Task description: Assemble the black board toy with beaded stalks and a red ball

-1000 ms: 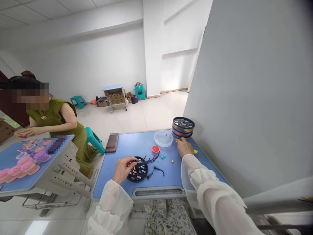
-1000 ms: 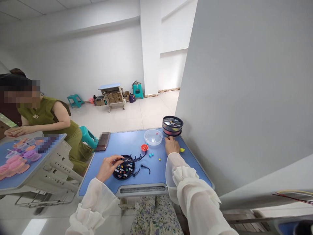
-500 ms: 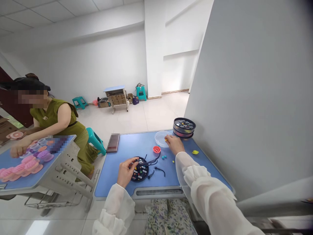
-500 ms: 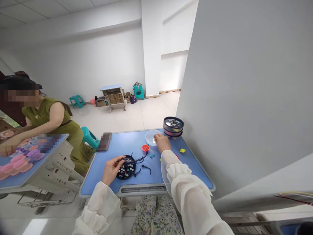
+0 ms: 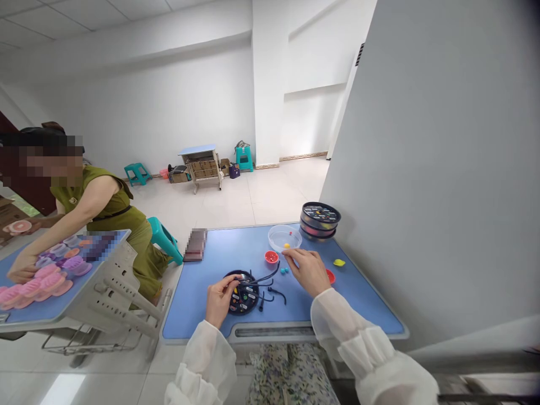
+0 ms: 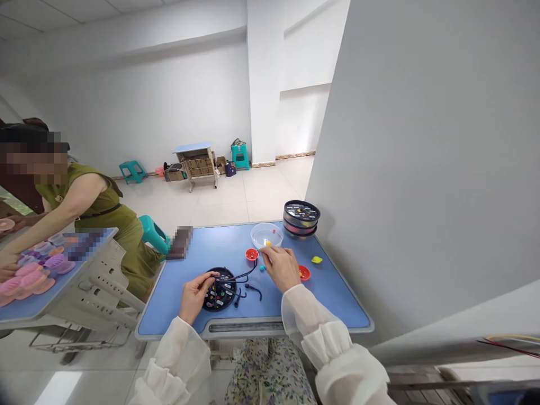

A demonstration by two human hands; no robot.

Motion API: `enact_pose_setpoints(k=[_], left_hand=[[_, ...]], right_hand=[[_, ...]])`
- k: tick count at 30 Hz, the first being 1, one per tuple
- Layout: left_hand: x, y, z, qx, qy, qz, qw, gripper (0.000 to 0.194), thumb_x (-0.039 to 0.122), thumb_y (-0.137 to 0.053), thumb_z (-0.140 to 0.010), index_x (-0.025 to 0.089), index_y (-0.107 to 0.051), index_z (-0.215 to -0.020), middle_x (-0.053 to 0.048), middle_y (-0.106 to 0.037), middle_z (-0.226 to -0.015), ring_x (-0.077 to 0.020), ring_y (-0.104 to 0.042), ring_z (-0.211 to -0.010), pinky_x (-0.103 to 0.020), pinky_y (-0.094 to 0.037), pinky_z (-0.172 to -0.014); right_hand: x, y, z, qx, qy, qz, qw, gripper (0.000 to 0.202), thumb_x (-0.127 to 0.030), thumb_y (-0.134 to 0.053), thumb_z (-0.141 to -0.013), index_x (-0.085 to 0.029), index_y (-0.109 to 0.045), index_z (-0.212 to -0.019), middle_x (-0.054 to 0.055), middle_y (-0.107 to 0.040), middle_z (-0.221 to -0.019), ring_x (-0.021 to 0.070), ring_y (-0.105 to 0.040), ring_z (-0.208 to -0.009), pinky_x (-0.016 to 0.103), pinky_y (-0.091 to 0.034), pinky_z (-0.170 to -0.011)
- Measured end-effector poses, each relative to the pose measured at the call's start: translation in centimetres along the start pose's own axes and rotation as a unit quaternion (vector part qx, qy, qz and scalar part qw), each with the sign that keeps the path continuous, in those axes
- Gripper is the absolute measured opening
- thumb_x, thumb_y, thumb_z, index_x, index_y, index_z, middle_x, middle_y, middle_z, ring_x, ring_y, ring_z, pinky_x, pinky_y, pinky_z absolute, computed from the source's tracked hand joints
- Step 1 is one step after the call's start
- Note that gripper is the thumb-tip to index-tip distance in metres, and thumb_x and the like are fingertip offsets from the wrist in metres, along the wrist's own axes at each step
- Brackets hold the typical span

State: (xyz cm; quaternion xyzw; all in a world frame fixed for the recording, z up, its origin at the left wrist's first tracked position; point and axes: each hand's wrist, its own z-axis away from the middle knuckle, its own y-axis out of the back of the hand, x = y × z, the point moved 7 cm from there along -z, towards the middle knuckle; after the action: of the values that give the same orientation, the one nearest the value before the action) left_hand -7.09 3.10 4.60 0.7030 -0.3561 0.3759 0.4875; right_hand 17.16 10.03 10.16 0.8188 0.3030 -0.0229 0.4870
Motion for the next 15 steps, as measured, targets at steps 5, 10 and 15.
enact_pose_setpoints(k=[5, 10, 15], left_hand=[[-1.3, -0.7, 0.4, -0.016, 0.048, 0.016, 0.999, 0.034, 0.041, -0.054, -0.082, 0.019, -0.073, -0.100, -0.004, -0.076, -0.086, -0.0218, -0.069, -0.080, -0.027, -0.058, -0.058], [-0.5, -0.7, 0.4, -0.095, 0.004, 0.024, 0.995, 0.039, 0.037, -0.046, -0.088, 0.021, -0.063, -0.118, -0.005, -0.071, -0.110, -0.0229, -0.064, -0.104, -0.035, -0.051, -0.090], [0.3, -0.6, 0.7, -0.178, -0.039, 0.063, 0.981, 0.044, 0.034, -0.043, -0.091, 0.021, -0.049, -0.133, -0.008, -0.064, -0.124, -0.0221, -0.056, -0.117, -0.037, -0.045, -0.099]], right_hand=[[0.2, 0.4, 3.9, 0.007, -0.026, -0.053, 0.998, 0.028, -0.021, -0.041, -0.089, -0.021, -0.069, -0.093, 0.007, -0.074, -0.088, 0.0221, -0.067, -0.082, 0.033, -0.044, -0.073], [0.7, -0.7, 6.9, 0.005, -0.039, -0.098, 0.994, 0.036, -0.013, -0.036, -0.086, -0.022, -0.068, -0.099, 0.007, -0.071, -0.094, 0.0216, -0.066, -0.087, 0.033, -0.051, -0.074], [1.1, -1.8, 7.7, 0.015, -0.035, -0.080, 0.996, 0.036, -0.014, -0.036, -0.087, -0.022, -0.064, -0.107, 0.009, -0.067, -0.103, 0.0218, -0.063, -0.095, 0.034, -0.052, -0.080]])
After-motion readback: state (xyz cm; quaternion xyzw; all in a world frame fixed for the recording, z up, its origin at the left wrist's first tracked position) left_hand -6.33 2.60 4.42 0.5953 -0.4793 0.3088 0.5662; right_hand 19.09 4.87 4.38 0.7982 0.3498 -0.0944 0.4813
